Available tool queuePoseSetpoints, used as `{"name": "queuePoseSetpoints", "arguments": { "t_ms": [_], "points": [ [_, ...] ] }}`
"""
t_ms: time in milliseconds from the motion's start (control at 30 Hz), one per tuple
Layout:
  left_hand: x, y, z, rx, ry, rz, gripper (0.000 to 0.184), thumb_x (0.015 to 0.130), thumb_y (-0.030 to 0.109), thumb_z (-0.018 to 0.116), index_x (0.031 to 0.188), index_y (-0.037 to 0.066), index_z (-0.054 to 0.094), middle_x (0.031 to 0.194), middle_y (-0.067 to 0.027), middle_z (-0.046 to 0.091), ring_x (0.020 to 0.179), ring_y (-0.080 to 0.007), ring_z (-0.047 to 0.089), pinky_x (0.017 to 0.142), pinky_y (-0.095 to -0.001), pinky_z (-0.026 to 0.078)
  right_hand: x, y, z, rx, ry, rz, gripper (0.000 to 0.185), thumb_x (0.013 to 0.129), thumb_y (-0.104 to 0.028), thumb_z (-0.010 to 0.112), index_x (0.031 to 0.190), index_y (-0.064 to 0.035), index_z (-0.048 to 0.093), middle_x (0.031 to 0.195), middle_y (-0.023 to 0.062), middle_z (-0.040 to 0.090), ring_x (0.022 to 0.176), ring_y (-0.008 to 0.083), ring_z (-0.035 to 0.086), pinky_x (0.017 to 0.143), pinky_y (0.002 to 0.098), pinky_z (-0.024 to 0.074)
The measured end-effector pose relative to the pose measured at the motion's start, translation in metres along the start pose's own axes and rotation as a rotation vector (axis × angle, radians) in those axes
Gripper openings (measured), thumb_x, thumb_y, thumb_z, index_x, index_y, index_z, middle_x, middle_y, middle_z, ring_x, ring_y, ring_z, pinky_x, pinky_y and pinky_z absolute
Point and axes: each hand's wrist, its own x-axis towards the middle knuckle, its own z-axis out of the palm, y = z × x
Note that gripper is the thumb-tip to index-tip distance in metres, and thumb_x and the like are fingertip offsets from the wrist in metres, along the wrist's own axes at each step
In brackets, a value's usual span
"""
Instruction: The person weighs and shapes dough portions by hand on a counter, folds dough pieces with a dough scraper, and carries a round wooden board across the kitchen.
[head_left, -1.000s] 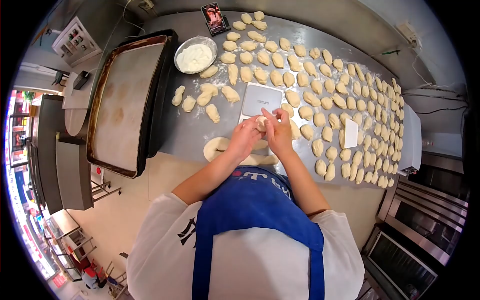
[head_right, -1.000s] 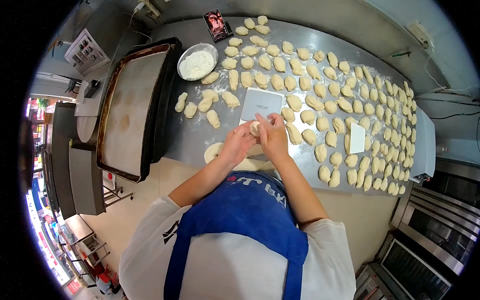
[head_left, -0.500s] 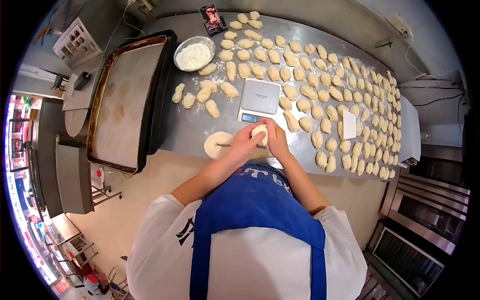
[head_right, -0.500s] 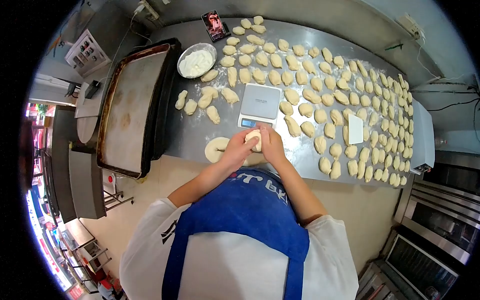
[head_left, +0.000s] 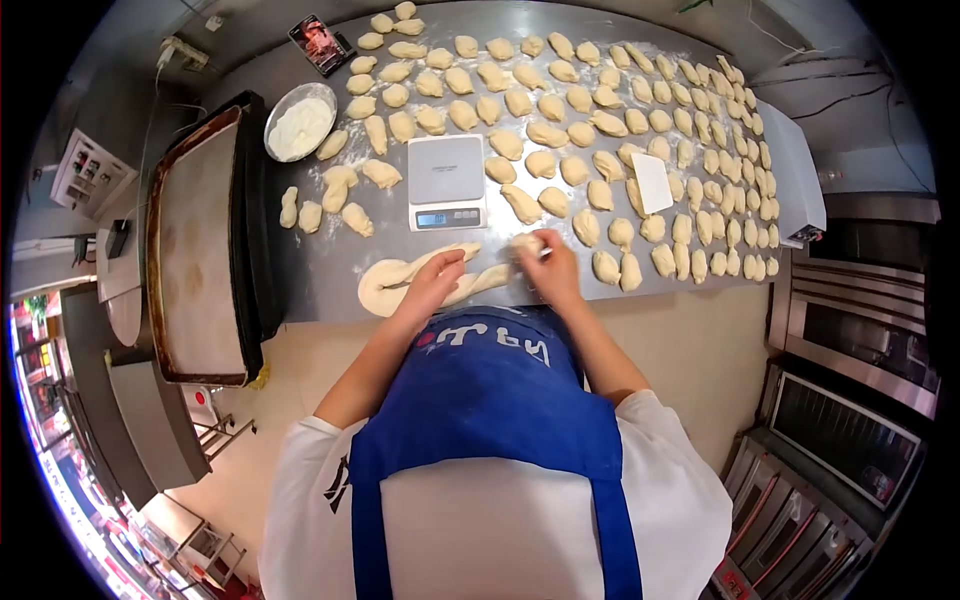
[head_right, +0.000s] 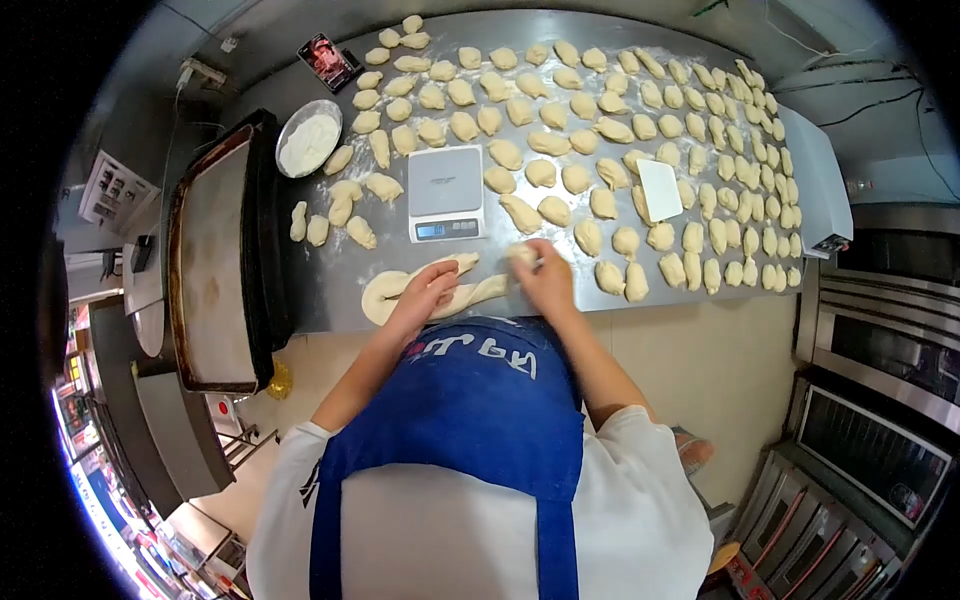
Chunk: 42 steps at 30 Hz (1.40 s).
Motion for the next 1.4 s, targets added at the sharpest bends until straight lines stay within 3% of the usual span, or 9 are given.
{"name": "queuePoseSetpoints", "arguments": {
  "t_ms": [67,133,267,533,700,1000,1100,1200,1400],
  "points": [
    [0.004,-0.01,-0.014,0.408,0.031,0.239,0.043,0.089,0.029,0.059,0.123,0.005,0.051,0.13,-0.0131,0.047,0.121,-0.0266,0.046,0.099,-0.0397,0.04,0.005,0.03,-0.012,-0.118,0.112,-0.043,0.041,0.077,-0.02,0.07,0.113,-0.0041,0.056,0.113,0.015,0.06,0.105,0.0297,0.057,0.086,0.0369,0.0475],
    [0.003,-0.01,-0.018,0.709,0.148,0.415,0.046,0.084,0.027,0.064,0.122,0.004,0.051,0.126,-0.0144,0.049,0.118,-0.0294,0.047,0.097,-0.0413,0.041,0.004,0.055,-0.02,-0.74,0.171,-0.535,0.046,0.076,-0.019,0.069,0.117,-0.0064,0.054,0.122,0.0145,0.054,0.113,0.0327,0.05,0.092,0.0403,0.0427],
    [0.02,-0.024,-0.039,1.289,0.48,0.773,0.047,0.075,0.026,0.071,0.112,0.001,0.055,0.116,-0.0197,0.054,0.108,-0.0367,0.051,0.091,-0.0454,0.042,0.003,0.056,-0.017,-0.75,0.067,-0.578,0.047,0.075,-0.017,0.067,0.119,-0.0071,0.053,0.129,0.0155,0.049,0.121,0.0327,0.044,0.096,0.0434,0.0389],
    [0.036,-0.011,-0.052,1.199,0.125,0.399,0.044,0.076,0.032,0.07,0.105,0.005,0.051,0.105,-0.0213,0.06,0.1,-0.0361,0.057,0.08,-0.044,0.046,0.032,-0.039,0.063,-0.347,-0.218,-0.838,0.054,0.07,-0.02,0.07,0.12,-0.0078,0.054,0.116,0.0198,0.056,0.108,0.0376,0.053,0.092,0.0446,0.0422],
    [0.028,0.004,-0.066,0.896,0.03,0.485,0.046,0.079,0.037,0.065,0.108,0.006,0.049,0.091,-0.0208,0.065,0.087,-0.0378,0.062,0.076,-0.0425,0.048,0.048,-0.05,0.099,-0.27,-0.617,-0.373,0.046,0.069,-0.029,0.073,0.109,-0.0087,0.062,0.094,0.0202,0.065,0.093,0.0364,0.061,0.081,0.0431,0.0484],
    [0.037,0.044,-0.052,0.763,-0.248,0.086,0.051,0.076,0.052,0.065,0.093,0.004,0.066,0.087,-0.0143,0.067,0.084,-0.0283,0.064,0.075,-0.0364,0.049,0.041,-0.054,0.065,-0.621,-0.49,-0.532,0.024,0.076,-0.027,0.067,0.089,-0.0071,0.061,0.082,0.0144,0.066,0.081,0.0316,0.065,0.069,0.0424,0.0513],
    [0.063,0.039,-0.056,1.014,-0.429,0.064,0.043,0.078,0.041,0.067,0.103,0.006,0.065,0.083,-0.0066,0.067,0.079,-0.0174,0.062,0.071,-0.0306,0.049,0.042,-0.062,0.058,-0.753,-0.533,-0.632,0.018,0.077,-0.023,0.064,0.086,-0.0067,0.062,0.08,0.0139,0.066,0.077,0.0296,0.066,0.065,0.0411,0.0519],
    [0.097,0.025,-0.052,0.665,-0.744,0.08,0.034,0.073,0.032,0.069,0.093,0.004,0.068,0.073,-0.0025,0.065,0.066,-0.0136,0.058,0.064,-0.0296,0.047,0.048,-0.072,0.065,-0.83,-0.577,-0.694,0.016,0.078,-0.021,0.061,0.086,-0.0067,0.063,0.08,0.0142,0.066,0.074,0.0287,0.066,0.062,0.04,0.0522],
    [0.088,0.046,-0.029,1.041,-0.494,-0.045,0.022,0.075,0.027,0.063,0.079,0.006,0.068,0.073,-0.0058,0.065,0.066,-0.0188,0.061,0.064,-0.0324,0.049,0.064,-0.073,0.055,-0.907,-0.535,-0.749,0.012,0.078,-0.018,0.058,0.08,-0.0075,0.062,0.075,0.0126,0.065,0.068,0.031,0.064,0.056,0.0397,0.0509]
  ]
}}
